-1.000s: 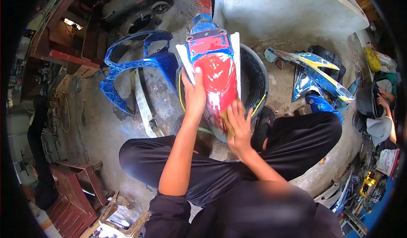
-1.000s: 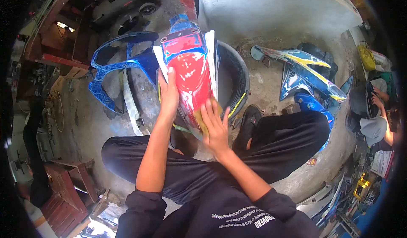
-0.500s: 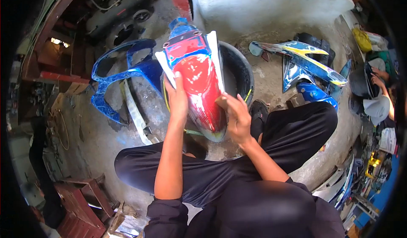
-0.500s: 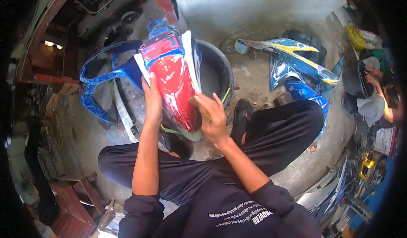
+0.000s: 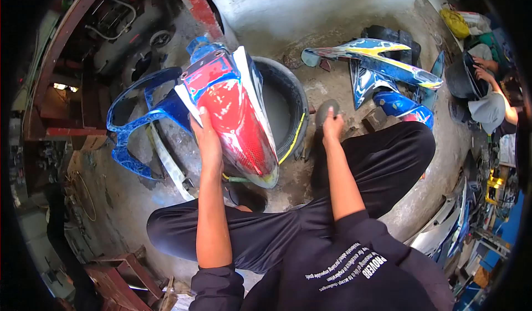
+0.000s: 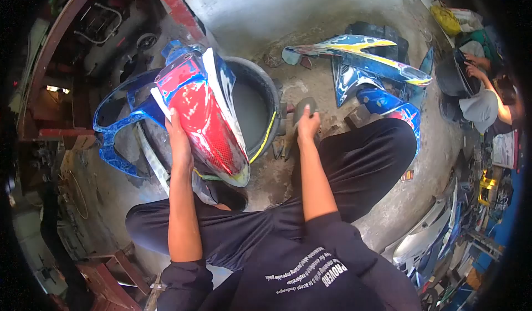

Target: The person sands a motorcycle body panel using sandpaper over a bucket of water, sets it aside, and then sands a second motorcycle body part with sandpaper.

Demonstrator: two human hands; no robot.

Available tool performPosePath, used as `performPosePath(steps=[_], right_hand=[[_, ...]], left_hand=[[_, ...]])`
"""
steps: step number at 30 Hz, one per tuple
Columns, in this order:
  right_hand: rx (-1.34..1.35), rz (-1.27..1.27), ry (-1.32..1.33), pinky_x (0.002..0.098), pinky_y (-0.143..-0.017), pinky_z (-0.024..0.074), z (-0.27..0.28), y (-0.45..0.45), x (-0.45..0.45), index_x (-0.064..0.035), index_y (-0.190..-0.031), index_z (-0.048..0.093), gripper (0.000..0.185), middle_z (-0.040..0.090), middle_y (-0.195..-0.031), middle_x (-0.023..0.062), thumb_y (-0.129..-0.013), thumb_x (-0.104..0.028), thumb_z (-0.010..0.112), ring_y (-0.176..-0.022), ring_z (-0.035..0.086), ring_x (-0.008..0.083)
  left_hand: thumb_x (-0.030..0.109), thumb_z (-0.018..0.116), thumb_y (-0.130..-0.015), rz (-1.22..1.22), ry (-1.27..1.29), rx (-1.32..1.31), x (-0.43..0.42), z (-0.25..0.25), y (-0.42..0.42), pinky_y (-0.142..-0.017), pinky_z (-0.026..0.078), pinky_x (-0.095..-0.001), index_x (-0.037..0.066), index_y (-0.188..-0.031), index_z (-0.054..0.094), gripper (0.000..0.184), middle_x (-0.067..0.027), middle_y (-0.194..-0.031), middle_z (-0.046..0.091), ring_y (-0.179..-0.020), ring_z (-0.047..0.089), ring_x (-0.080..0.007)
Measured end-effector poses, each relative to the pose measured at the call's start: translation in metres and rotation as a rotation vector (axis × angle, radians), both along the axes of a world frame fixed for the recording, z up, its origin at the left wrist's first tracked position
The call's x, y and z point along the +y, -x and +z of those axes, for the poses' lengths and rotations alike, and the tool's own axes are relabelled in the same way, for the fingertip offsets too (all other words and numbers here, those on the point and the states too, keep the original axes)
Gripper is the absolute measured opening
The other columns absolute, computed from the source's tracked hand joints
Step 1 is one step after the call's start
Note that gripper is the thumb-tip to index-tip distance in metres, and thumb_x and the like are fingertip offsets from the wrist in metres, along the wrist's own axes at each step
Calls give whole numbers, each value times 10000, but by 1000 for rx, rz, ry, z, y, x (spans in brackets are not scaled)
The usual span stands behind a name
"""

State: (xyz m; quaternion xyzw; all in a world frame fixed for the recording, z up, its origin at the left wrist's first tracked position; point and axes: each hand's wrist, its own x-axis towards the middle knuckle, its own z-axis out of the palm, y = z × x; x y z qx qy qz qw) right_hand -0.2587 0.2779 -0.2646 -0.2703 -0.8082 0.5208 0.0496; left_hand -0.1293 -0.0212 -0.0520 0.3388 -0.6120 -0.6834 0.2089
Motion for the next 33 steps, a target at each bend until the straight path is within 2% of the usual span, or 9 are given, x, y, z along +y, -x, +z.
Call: performPosePath(steps=[2, 4, 11, 14, 16, 19, 23, 25, 33], right_hand=[[-113, 27, -133, 305, -588, 417, -50, 8, 2, -24, -994, 649, 345, 613, -812, 42, -986, -367, 625, -684, 531, 123], [-419, 271, 72, 343, -623, 448, -78, 13, 3, 8, -1012, 644, 366, 650, -859, 90, -973, -356, 642, -705, 560, 176], [-278, 504, -130, 426, -738, 506, -71, 34, 5, 49, -1121, 638, 463, 676, -857, 171, -907, -355, 712, -763, 630, 302], [-191, 366, -230, 434, -852, 491, -78, 44, -1, 16, -1320, 552, 632, 656, -1062, 199, -843, -332, 777, -996, 629, 352], [-131, 186, -545, 448, -970, 430, -53, 37, -10, -62, -1493, 372, 852, 539, -1295, 198, -799, -284, 814, -1224, 503, 389], [-165, 10, -594, 489, -1072, 337, 19, 17, -27, -119, -1529, 269, 930, 393, -1455, 188, -793, -261, 819, -1355, 369, 369], [-186, 349, -508, 508, -972, 402, 1, -24, -44, -103, -1298, 422, 676, 512, -1264, 195, -783, -280, 825, -1218, 533, 337], [-579, 535, -521, 526, -919, 427, -5, -42, -54, -103, -1221, 420, 638, 561, -1181, 162, -778, -308, 830, -1135, 597, 338], [-499, 438, -611, 519, -931, 440, -32, -25, -66, -86, -1241, 388, 704, 625, -1188, 197, -761, -322, 846, -1136, 624, 367]], left_hand=[[482, 435, -1038, 8, -16, -44, -1, -3, 0, -1133, 315, -375, -15, -1537, 219, 737, -195, -1467, 429, -1332, 442, -259], [498, 426, -1038, -14, -9, -34, -1, -3, -1, -1134, 322, -379, 1, -1515, 255, 710, -175, -1451, 449, -1321, 457, -243], [528, 407, -1038, -11, -23, 6, -1, -6, 1, -1093, 382, -388, 40, -1419, 378, 620, -123, -1355, 540, -1222, 546, -209], [499, 380, -1057, -32, -65, 37, -1, -6, 1, -1091, 388, -389, 43, -1404, 414, 574, -111, -1341, 560, -1222, 549, -206], [497, 378, -1058, -34, -67, 23, 0, -4, 2, -1091, 388, -388, 43, -1405, 416, 574, -110, -1342, 561, -1223, 549, -207], [496, 373, -1059, -33, -91, 4, 1, -5, 1, -1091, 388, -385, 40, -1405, 423, 575, -108, -1350, 560, -1228, 549, -213], [502, 362, -1060, -6, -70, -20, -3, -11, -1, -1090, 390, -387, 41, -1431, 410, 594, -109, -1367, 555, -1237, 548, -217], [500, 361, -1061, -53, -140, 11, -10, -19, -2, -1088, 393, -385, 45, -1435, 409, 591, -105, -1370, 552, -1235, 549, -214], [494, 363, -1062, -35, -66, -7, -5, -12, -2, -1093, 392, -391, 43, -1422, 420, 580, -99, -1372, 552, -1233, 548, -214]])
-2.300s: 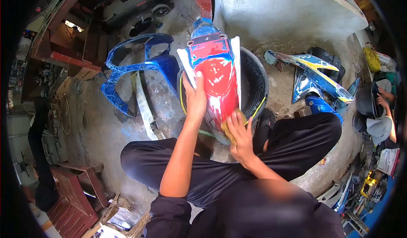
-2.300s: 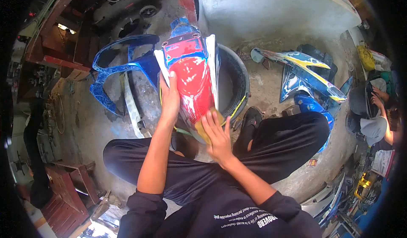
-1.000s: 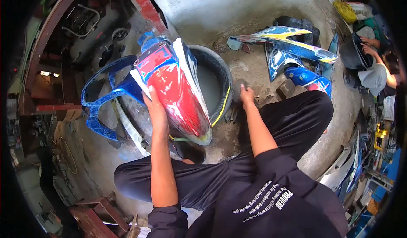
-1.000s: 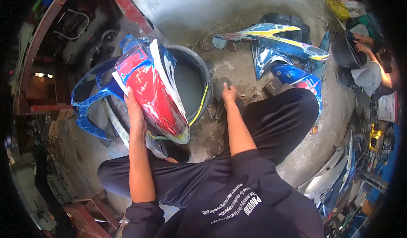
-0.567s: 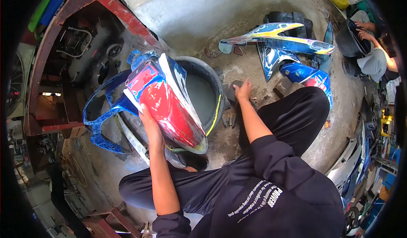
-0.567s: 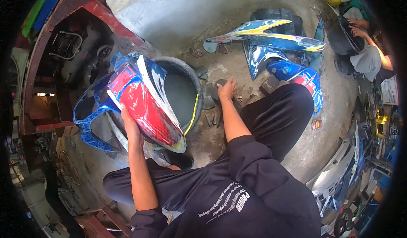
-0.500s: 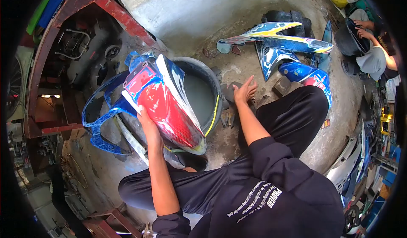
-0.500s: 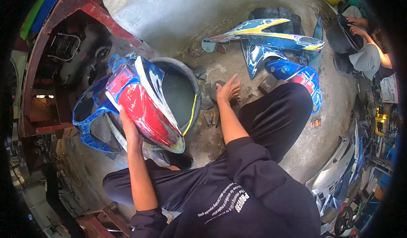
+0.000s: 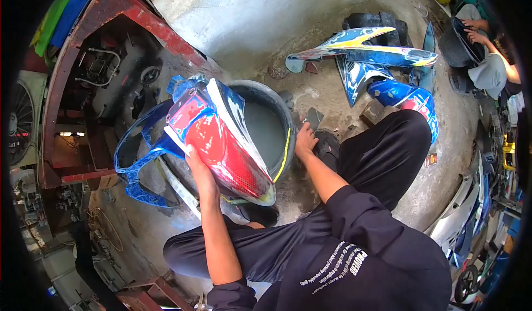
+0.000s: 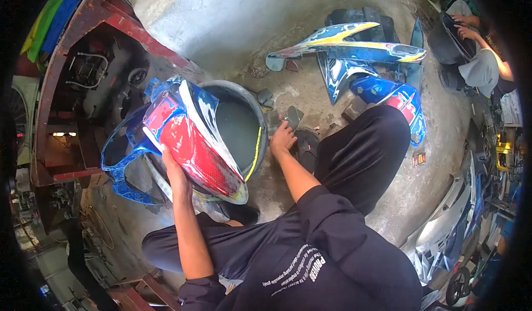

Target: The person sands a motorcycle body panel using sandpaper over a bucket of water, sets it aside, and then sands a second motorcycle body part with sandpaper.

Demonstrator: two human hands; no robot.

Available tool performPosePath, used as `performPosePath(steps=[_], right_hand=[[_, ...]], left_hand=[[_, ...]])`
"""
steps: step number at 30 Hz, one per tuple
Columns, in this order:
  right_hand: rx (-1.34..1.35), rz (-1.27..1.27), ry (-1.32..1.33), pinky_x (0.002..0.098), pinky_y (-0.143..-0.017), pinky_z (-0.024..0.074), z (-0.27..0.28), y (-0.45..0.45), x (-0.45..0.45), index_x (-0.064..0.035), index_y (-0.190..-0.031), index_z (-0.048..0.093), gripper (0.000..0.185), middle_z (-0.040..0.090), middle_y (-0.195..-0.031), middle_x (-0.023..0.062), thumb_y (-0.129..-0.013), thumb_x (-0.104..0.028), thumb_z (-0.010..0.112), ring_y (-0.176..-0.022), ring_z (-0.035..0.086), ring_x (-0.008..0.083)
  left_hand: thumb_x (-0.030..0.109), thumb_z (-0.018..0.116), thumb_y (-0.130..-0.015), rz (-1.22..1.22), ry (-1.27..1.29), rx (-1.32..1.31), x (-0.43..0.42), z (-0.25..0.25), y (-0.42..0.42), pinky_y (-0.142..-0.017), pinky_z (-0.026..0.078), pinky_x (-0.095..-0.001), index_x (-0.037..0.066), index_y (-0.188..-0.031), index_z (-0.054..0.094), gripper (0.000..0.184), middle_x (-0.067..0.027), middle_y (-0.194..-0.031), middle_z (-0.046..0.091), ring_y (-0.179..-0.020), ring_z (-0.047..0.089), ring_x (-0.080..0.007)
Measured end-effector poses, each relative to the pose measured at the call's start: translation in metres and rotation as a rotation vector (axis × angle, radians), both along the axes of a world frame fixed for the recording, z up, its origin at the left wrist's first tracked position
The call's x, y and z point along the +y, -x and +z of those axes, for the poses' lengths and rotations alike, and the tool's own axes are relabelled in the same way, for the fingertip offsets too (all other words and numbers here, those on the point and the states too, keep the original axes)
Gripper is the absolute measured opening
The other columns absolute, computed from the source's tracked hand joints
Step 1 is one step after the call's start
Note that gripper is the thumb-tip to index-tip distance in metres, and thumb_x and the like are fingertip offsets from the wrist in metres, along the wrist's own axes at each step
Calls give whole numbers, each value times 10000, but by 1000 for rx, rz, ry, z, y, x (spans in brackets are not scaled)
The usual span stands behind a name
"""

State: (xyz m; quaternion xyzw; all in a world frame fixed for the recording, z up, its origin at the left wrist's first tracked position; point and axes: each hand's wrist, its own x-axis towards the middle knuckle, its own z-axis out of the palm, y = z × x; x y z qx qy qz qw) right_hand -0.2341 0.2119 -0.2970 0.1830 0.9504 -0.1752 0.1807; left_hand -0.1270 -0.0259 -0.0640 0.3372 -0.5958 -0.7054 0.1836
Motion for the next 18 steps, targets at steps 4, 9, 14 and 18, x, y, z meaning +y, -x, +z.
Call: performPosePath(steps=[4, 9, 14, 18], right_hand=[[-73, -245, 360, 502, -932, 464, 14, 13, 18, -71, -1240, 381, 733, 624, -1217, 199, -728, -264, 869, -1153, 611, 390], [-102, -232, 558, 405, -1034, 468, -5, 30, 33, -1, -1416, 319, 985, 569, -1331, 249, -661, -206, 918, -1224, 582, 357], [-113, -286, 790, 334, -932, 510, 53, 26, 51, 46, -1430, 387, 998, 625, -1259, 180, -616, -128, 938, -1151, 601, 255], [-132, -272, 792, 384, -1040, 443, 38, 19, 54, 96, -1472, 310, 1035, 536, -1379, 266, -697, -230, 913, -1251, 550, 312]], left_hand=[[495, 362, -1062, -30, 2, 32, -4, -1, 1, -1094, 390, -386, 46, -1422, 422, 578, -99, -1375, 550, -1239, 544, -210], [483, 360, -1065, -10, 9, 16, -4, -4, 0, -1092, 392, -383, 41, -1413, 432, 568, -98, -1362, 564, -1227, 557, -212], [476, 364, -1065, -13, 9, 27, -2, -2, 2, -1088, 392, -380, 41, -1406, 433, 557, -97, -1355, 560, -1223, 554, -206], [474, 371, -1064, 7, 17, 5, 0, 0, 1, -1089, 382, -373, 37, -1411, 417, 560, -99, -1357, 544, -1233, 533, -199]])
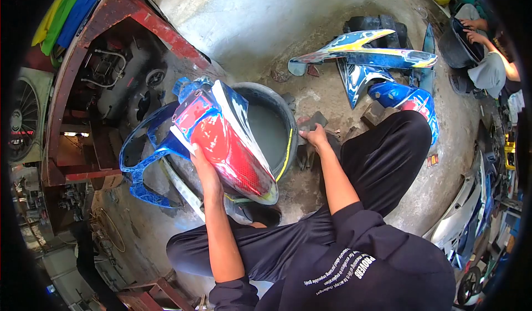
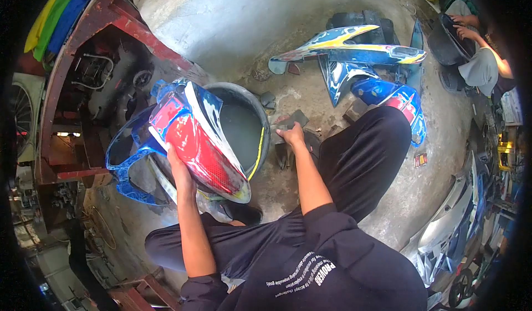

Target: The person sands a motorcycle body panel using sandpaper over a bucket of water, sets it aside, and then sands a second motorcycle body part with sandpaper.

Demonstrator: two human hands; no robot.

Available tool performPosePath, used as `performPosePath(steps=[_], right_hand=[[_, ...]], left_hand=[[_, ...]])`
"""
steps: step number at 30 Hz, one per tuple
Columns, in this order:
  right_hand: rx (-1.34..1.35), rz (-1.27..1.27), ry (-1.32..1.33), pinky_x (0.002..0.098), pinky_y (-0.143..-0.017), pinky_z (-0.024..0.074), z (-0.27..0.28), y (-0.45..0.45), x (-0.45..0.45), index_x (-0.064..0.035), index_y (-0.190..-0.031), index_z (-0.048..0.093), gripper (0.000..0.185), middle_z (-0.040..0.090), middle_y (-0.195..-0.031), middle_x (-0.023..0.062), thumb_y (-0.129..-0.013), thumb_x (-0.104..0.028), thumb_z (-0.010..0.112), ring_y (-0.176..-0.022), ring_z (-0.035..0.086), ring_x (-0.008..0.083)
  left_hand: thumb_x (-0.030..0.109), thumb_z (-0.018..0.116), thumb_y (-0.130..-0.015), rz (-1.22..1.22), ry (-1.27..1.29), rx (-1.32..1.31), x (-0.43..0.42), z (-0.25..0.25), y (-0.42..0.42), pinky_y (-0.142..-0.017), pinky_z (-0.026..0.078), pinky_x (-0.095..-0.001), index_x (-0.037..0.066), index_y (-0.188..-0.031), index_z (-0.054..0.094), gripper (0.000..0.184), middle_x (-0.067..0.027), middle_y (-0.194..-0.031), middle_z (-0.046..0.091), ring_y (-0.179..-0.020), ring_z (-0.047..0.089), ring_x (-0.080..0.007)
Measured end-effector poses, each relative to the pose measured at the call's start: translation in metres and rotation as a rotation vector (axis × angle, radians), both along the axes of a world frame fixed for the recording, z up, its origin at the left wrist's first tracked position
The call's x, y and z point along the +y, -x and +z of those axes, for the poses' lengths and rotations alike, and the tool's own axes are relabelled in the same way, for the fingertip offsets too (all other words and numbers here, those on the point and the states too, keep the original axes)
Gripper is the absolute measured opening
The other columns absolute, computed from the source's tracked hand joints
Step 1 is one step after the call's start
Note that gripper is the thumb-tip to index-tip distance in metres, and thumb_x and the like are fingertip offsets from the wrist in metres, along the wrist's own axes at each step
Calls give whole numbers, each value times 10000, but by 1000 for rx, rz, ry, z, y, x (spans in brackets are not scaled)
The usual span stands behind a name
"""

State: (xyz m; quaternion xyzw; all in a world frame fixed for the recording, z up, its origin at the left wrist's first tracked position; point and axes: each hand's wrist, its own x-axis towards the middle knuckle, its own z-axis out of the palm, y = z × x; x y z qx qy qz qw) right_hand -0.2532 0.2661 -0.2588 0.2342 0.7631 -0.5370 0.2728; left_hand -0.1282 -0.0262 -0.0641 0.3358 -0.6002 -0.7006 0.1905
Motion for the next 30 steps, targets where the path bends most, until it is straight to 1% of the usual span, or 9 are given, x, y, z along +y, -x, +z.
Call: performPosePath(steps=[5, 7, 11, 15, 17, 21, 23, 26, 30], right_hand=[[112, -94, -120, 375, -1007, 465, 18, -19, -5, 58, -1500, 283, 990, 566, -1343, 260, -736, -160, 875, -1218, 575, 291], [148, -427, 224, 362, -1004, 467, 18, -26, -7, 52, -1518, 235, 971, 568, -1337, 269, -770, -98, 836, -1224, 571, 296], [226, -412, 56, 367, -961, 500, 57, -32, -21, 53, -1515, 212, 901, 580, -1322, 267, -813, -9, 774, -1174, 613, 273], [249, -356, 371, 392, -953, 501, -62, -18, 3, 50, -1459, 336, 786, 629, -1259, 228, -810, -17, 775, -1149, 632, 246], [-22, -456, 394, 406, -962, 487, -79, -17, 10, 25, -1312, 512, 589, 680, -1147, 167, -798, -50, 789, -1091, 650, 218], [4, -505, 404, 410, -1000, 451, 39, -24, 0, 34, -1277, 529, 585, 678, -1130, 127, -780, -98, 809, -1046, 650, 211], [-76, -283, 596, 364, -1125, 323, 61, -19, 8, 153, -1467, 262, 978, 430, -1483, 222, -731, -156, 827, -1374, 432, 300], [69, -309, 429, 360, -1099, 342, 76, -16, 4, 157, -1464, 262, 973, 447, -1459, 224, -742, -209, 803, -1329, 466, 281], [213, -283, 379, 322, -960, 420, 150, -19, -1, 135, -1249, 519, 649, 630, -1202, 164, -885, -355, 739, -1089, 569, 184]], left_hand=[[465, 391, -1057, -38, -21, 20, -4, -1, 0, -1117, 348, -390, -4, -1502, 280, 657, -152, -1433, 469, -1295, 483, -239], [464, 395, -1056, -28, -33, 15, -4, 0, 0, -1118, 346, -391, -7, -1501, 281, 658, -153, -1434, 469, -1297, 481, -241], [469, 402, -1055, -24, -22, 16, -2, 1, 0, -1126, 331, -389, -10, -1511, 263, 675, -158, -1457, 449, -1315, 465, -241], [472, 410, -1053, -26, -7, 19, -1, 2, -1, -1131, 323, -387, 0, -1524, 248, 686, -161, -1470, 436, -1328, 451, -242], [473, 413, -1052, -25, -12, 23, 0, 4, 0, -1131, 324, -386, 2, -1525, 249, 687, -161, -1468, 439, -1326, 453, -243], [477, 424, -1048, -21, -42, 29, -1, 3, 0, -1129, 326, -383, 3, -1524, 260, 691, -160, -1459, 449, -1317, 459, -246], [477, 428, -1046, -20, -25, 21, -2, 1, 0, -1126, 329, -382, 1, -1520, 266, 691, -160, -1455, 453, -1313, 462, -246], [476, 432, -1045, -14, 0, 12, -2, 2, 0, -1122, 335, -380, -6, -1514, 277, 691, -163, -1449, 458, -1310, 465, -247], [473, 435, -1043, -7, 57, -8, 0, 5, 0, -1116, 339, -379, -19, -1511, 274, 698, -173, -1450, 456, -1312, 462, -251]])
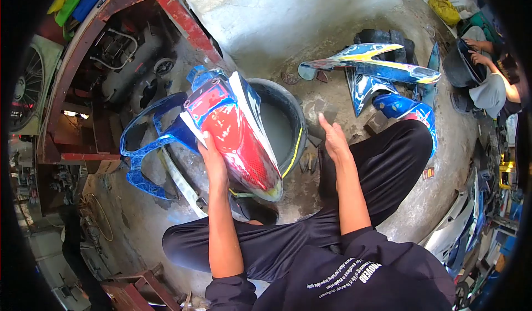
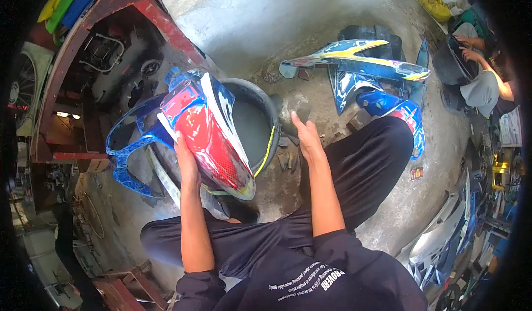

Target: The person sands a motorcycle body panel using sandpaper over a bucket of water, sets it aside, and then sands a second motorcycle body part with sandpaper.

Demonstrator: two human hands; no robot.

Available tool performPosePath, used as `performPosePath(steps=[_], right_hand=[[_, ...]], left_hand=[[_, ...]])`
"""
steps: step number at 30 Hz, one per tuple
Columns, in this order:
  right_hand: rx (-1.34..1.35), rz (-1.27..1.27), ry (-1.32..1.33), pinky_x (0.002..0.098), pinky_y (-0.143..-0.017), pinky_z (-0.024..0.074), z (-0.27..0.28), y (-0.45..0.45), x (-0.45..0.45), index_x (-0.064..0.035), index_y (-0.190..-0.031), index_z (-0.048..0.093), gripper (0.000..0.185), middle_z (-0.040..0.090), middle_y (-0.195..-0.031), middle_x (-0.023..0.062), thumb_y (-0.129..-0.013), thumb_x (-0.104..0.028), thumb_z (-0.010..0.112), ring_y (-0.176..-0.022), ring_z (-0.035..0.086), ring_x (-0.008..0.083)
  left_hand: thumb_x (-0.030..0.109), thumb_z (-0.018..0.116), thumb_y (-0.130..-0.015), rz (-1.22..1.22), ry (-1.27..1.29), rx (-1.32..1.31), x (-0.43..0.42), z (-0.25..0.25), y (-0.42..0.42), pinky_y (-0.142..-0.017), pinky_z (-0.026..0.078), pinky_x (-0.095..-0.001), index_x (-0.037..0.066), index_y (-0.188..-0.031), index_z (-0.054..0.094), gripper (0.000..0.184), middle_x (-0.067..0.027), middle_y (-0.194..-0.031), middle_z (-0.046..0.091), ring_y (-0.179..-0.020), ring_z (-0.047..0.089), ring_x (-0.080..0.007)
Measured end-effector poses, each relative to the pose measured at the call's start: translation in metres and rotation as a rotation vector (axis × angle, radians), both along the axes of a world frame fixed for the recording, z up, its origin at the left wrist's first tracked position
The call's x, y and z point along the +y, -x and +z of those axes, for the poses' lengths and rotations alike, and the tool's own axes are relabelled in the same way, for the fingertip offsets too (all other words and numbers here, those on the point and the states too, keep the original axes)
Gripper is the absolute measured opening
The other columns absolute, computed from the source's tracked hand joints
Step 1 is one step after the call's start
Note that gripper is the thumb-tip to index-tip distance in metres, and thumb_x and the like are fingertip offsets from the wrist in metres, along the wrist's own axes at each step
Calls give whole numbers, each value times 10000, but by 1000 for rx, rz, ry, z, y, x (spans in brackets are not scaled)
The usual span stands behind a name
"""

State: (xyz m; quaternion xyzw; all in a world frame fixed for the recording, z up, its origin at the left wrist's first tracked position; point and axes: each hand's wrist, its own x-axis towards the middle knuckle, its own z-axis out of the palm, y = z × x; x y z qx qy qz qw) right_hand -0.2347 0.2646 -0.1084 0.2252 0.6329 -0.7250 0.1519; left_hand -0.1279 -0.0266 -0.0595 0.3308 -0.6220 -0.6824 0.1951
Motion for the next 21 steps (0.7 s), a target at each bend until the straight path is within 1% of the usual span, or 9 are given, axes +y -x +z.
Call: performPosePath(steps=[2, 4, 6, 7, 10, 13, 17, 20, 21], right_hand=[[41, 14, -65, 305, -899, 454, 6, 2, -3, 109, -1170, 603, 543, 677, -1120, 126, -940, -372, 699, -1006, 600, 156], [501, -68, -233, 303, -802, 483, 30, -4, -15, 62, -1075, 663, 351, 698, -1019, 98, -982, -277, 655, -895, 617, 140], [500, -23, -185, 298, -870, 497, 57, -15, -40, 57, -1092, 683, 264, 728, -1041, 122, -986, -182, 640, -955, 664, 161], [660, 50, -193, 310, -938, 486, 59, -20, -53, 49, -1151, 669, 257, 712, -1128, 138, -978, -138, 634, -1061, 653, 194], [958, 320, -164, 388, -1140, 370, 70, -33, -99, -1, -1323, 601, 403, 604, -1360, 165, -920, 6, 619, -1333, 524, 292], [1053, 662, -362, 472, -1216, 219, 67, -70, -122, -46, -1449, 489, 681, 491, -1489, 136, -781, 86, 492, -1439, 380, 306], [1231, 1055, -470, 481, -1220, 211, 53, -104, -91, -65, -1448, 501, 721, 476, -1500, 148, -742, 80, 468, -1454, 362, 274], [1257, 861, -460, 490, -1222, 192, 28, -90, -96, -61, -1437, 513, 683, 458, -1510, 158, -771, 81, 463, -1457, 354, 280], [1064, 714, -401, 503, -1220, 185, 40, -82, -109, -70, -1422, 532, 652, 451, -1512, 164, -793, 85, 465, -1456, 347, 306]], left_hand=[[469, 436, -1043, 19, 4, -8, 1, 0, 0, -1111, 342, -379, -23, -1500, 293, 686, -176, -1436, 469, -1301, 470, -253], [466, 436, -1044, 47, 10, -17, 2, 0, 1, -1107, 345, -379, -26, -1490, 312, 676, -179, -1423, 482, -1291, 478, -255], [461, 445, -1041, 63, 56, -37, 2, 0, 1, -1095, 357, -378, -33, -1456, 366, 650, -181, -1381, 518, -1259, 500, -256], [458, 454, -1039, 69, 76, -24, -1, -6, 1, -1084, 367, -379, -39, -1429, 402, 634, -181, -1348, 542, -1235, 516, -258], [450, 461, -1038, 51, 74, -2, -1, -2, 3, -1102, 352, -378, -44, -1455, 365, 653, -199, -1386, 515, -1276, 496, -268], [480, 467, -1028, 75, 85, -39, 7, 12, 2, -1117, 335, -374, -44, -1489, 305, 717, -216, -1431, 475, -1316, 469, -280], [536, 481, -1004, 68, 108, -84, 3, 10, 1, -1132, 318, -378, -49, -1523, 236, 819, -236, -1464, 440, -1348, 443, -301], [542, 476, -1003, 61, 54, -43, 2, 5, 1, -1129, 324, -381, -53, -1523, 231, 827, -250, -1461, 443, -1346, 451, -314], [562, 476, -994, 75, 94, -68, 1, 1, 1, -1121, 335, -380, -59, -1522, 223, 853, -272, -1455, 447, -1340, 463, -329]])
